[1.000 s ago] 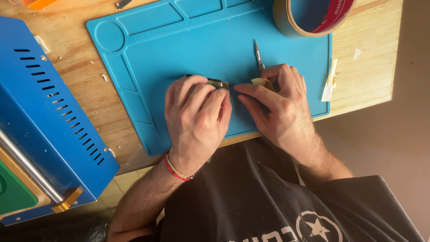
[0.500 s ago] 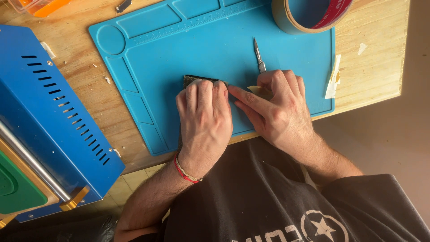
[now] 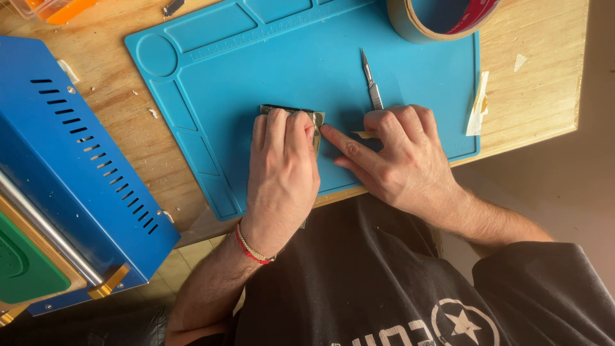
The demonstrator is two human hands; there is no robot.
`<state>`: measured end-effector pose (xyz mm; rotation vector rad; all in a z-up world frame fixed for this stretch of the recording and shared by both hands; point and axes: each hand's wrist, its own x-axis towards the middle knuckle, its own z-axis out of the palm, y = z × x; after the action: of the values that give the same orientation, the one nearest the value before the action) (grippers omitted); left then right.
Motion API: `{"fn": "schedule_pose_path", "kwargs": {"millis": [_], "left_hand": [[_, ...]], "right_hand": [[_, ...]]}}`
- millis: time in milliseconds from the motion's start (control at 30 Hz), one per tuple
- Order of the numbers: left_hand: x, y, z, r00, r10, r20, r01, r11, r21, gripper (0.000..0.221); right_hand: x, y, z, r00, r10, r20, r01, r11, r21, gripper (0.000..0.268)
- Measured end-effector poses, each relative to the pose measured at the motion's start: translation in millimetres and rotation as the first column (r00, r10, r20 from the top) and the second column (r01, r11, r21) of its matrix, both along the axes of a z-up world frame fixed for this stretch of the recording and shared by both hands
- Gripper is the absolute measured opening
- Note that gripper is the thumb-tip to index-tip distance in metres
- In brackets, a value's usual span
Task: Applying clear adhesive tape to a cracked mobile phone screen and trimming the edges with a scalpel.
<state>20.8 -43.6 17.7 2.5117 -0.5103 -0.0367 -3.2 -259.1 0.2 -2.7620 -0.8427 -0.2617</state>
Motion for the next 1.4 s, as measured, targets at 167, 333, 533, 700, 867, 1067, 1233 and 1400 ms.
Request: {"fn": "schedule_pose_path", "kwargs": {"millis": [167,333,533,700,867,1067,1233,1400], "left_hand": [[0.1,10.1,6.7,0.997,-0.063,0.039,0.067,0.99,-0.124,0.007],[-17.0,19.3,11.0,0.99,-0.032,0.135,0.04,0.997,-0.061,0.007],[-32.5,52.7,3.5,0.994,-0.063,0.089,0.061,0.998,0.014,0.032],[-42.6,64.1,1.1,0.982,-0.182,-0.039,0.185,0.978,0.1,0.055],[-57.3,53.8,1.9,0.986,-0.165,-0.03,0.167,0.98,0.111,0.084],[-58.4,58.5,-4.8,0.987,-0.16,-0.02,0.16,0.987,0.017,0.084],[-58.9,60.0,-7.4,0.988,-0.156,0.003,0.156,0.987,0.034,0.083],[-59.4,61.3,-8.9,0.989,-0.151,0.006,0.151,0.989,0.014,0.082]], "right_hand": [[3.8,-5.8,2.1,0.993,-0.059,-0.101,0.083,0.963,0.255,0.01],[9.4,-2.0,12.3,0.993,-0.04,-0.115,0.07,0.96,0.27,0.009],[0.1,4.7,3.1,0.986,0.068,-0.151,-0.02,0.954,0.298,0.017],[-8.4,16.6,-1.7,0.987,0.14,-0.081,-0.118,0.965,0.233,0.024],[0.8,17.8,-3.0,0.97,0.24,0.032,-0.241,0.945,0.222,0.025],[3.8,20.6,-2.4,0.937,0.333,0.1,-0.348,0.906,0.239,0.032],[7.8,24.1,-12.1,0.909,0.391,0.143,-0.414,0.882,0.226,0.028],[7.7,22.5,-23.1,0.893,0.417,0.166,-0.446,0.867,0.222,0.035]]}}
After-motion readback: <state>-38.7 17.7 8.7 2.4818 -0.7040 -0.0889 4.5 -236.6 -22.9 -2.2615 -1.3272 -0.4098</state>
